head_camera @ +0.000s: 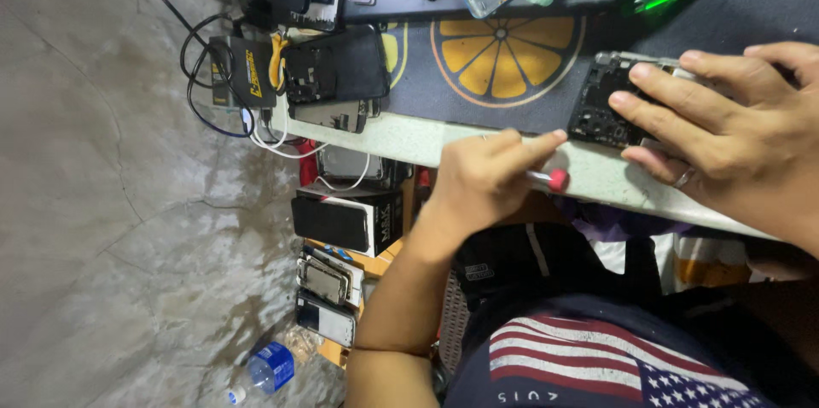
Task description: The person uses a screwdriver to remove screws from the back of a disassembled mobile phone. They lift the back cover, set it aside, and continue unscrewing internal components while holding the phone body.
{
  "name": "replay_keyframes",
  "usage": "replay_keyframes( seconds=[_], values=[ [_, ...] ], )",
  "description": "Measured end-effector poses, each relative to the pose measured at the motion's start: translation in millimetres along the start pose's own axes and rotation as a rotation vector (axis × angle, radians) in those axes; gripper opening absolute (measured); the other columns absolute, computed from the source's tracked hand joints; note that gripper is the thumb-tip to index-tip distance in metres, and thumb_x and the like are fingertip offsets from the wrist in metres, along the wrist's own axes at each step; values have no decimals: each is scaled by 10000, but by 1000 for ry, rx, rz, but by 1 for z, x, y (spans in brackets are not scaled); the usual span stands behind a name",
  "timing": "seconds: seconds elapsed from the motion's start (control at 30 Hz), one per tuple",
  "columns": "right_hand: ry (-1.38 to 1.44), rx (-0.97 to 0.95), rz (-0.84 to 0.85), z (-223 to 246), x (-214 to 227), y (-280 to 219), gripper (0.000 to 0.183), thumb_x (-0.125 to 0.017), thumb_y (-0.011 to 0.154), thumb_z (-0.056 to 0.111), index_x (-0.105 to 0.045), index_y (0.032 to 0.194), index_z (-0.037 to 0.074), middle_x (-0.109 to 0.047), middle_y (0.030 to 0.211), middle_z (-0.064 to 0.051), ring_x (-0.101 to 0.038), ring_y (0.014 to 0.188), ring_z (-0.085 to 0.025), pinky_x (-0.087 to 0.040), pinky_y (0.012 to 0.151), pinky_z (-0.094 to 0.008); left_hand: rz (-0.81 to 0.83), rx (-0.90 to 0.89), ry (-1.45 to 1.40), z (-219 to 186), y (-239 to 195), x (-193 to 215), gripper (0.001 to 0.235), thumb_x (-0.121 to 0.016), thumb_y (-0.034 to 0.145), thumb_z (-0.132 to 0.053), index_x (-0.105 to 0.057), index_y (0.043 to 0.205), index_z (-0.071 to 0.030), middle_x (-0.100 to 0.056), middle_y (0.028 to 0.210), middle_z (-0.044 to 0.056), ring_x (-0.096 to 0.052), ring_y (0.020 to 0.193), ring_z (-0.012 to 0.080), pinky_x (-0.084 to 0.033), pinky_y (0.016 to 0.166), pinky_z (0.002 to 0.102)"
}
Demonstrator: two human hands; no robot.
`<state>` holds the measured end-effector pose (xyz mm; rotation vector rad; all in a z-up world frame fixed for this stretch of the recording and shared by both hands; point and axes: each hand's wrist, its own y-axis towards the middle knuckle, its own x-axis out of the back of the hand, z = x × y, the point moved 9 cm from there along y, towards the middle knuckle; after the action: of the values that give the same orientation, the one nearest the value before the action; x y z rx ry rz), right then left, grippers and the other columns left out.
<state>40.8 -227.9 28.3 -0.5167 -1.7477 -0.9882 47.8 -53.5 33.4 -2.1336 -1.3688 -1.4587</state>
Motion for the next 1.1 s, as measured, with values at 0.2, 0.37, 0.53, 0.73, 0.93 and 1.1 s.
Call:
replay_keyframes(
  seconds=[0.2, 0.37, 0.53, 0.73, 0.93, 1.1],
  values=[
    [59, 18, 26, 4, -11, 1, 468, -758, 835, 464, -780, 1251, 249, -735, 1293, 31, -632, 1171, -213, -499, 1010, -359, -30, -24, 169, -17, -7, -7, 475, -750, 961, -58, -634, 1409, -164, -503, 751, 25, -552, 587, 193, -434, 535, 367],
    [107, -16, -14, 1, -12, -10, 478, -742, 836, 434, -774, 1277, 250, -720, 1307, 24, -606, 1175, -225, -483, 989, -432, -12, -54, 148, -25, 4, -14, 461, -688, 860, -41, -653, 1319, -63, -568, 774, 32, -585, 608, 224, -451, 528, 364],
    [194, -11, 7, 3, -17, -11, 474, -782, 828, 427, -744, 1294, 349, -694, 1341, 16, -563, 1210, -264, -454, 1011, -453, 18, -133, 319, -44, 14, -29, 230, -690, 883, -19, -650, 1097, 54, -573, 687, 48, -595, 553, 227, -457, 515, 380],
    [99, -27, 32, 9, -4, -4, 528, -739, 821, 499, -758, 1312, 306, -683, 1382, 20, -551, 1209, -282, -446, 1002, -452, 64, -162, 493, -51, 21, -33, 159, -669, 966, -36, -673, 1107, 38, -576, 715, 34, -589, 565, 198, -451, 514, 360],
    [-161, -57, 85, 16, 16, 10, 476, -670, 849, 490, -763, 1277, 303, -685, 1323, 110, -559, 1162, -204, -446, 967, -319, -86, -109, 221, -28, 11, -16, 411, -675, 868, -40, -690, 1278, -2, -512, 695, 27, -530, 568, 192, -427, 528, 361],
    [-193, -161, 108, 18, 32, 17, 457, -656, 846, 464, -774, 1244, 274, -702, 1270, 65, -602, 1050, -253, -488, 870, -357, -167, -142, 157, -26, 5, -10, 434, -685, 873, -46, -658, 1303, 0, -491, 741, 23, -525, 629, 199, -444, 569, 353]
  ],
)
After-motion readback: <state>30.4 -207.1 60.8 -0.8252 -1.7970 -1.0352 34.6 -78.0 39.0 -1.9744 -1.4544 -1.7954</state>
